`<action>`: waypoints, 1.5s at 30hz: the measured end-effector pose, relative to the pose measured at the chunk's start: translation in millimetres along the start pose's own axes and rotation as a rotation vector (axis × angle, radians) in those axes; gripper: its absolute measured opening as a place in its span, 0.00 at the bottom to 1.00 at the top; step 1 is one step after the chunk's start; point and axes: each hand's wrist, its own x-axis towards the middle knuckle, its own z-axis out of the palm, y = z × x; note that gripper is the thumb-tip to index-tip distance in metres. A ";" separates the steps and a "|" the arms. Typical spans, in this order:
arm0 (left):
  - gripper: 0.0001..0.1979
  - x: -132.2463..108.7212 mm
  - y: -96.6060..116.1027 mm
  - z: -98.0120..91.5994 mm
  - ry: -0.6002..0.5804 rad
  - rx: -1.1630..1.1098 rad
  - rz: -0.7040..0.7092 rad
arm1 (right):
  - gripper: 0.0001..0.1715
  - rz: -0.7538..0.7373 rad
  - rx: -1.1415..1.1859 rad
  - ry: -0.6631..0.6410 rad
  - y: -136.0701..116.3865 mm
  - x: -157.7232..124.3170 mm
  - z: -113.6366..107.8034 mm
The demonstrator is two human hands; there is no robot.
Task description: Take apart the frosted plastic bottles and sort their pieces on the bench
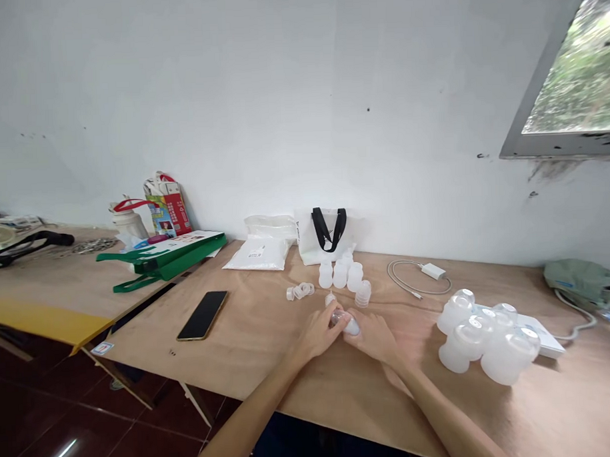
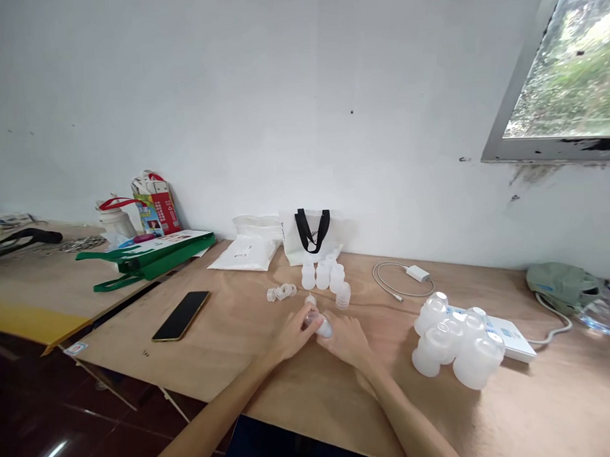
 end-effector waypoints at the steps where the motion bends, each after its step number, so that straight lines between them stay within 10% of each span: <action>1: 0.16 -3.3 0.5 -3.0 -0.029 0.000 0.069 | 0.13 -0.022 0.093 -0.020 2.1 0.5 -3.6; 6: 0.14 0.1 -3.9 4.5 0.076 0.040 0.224 | 0.10 -0.129 0.350 -0.062 2.5 -1.5 -11.6; 12: 0.19 19.2 -12.8 26.6 0.273 0.026 -0.021 | 0.18 -0.001 -0.137 0.023 -3.8 -1.4 3.2; 17: 0.27 15.9 -13.9 17.7 0.199 0.026 -0.197 | 0.14 0.009 -0.294 0.029 -8.7 1.0 10.8; 22: 0.18 8.4 -12.6 9.2 0.047 -0.144 -0.024 | 0.14 0.041 -0.234 0.067 -7.9 -1.8 0.7; 30: 0.26 20.1 -25.0 19.6 0.343 -0.227 -0.159 | 0.17 0.004 -0.262 0.107 -9.9 -3.5 1.4; 45: 0.16 13.3 -15.1 17.0 0.290 -0.400 -0.060 | 0.17 0.096 0.100 0.200 12.8 3.7 6.2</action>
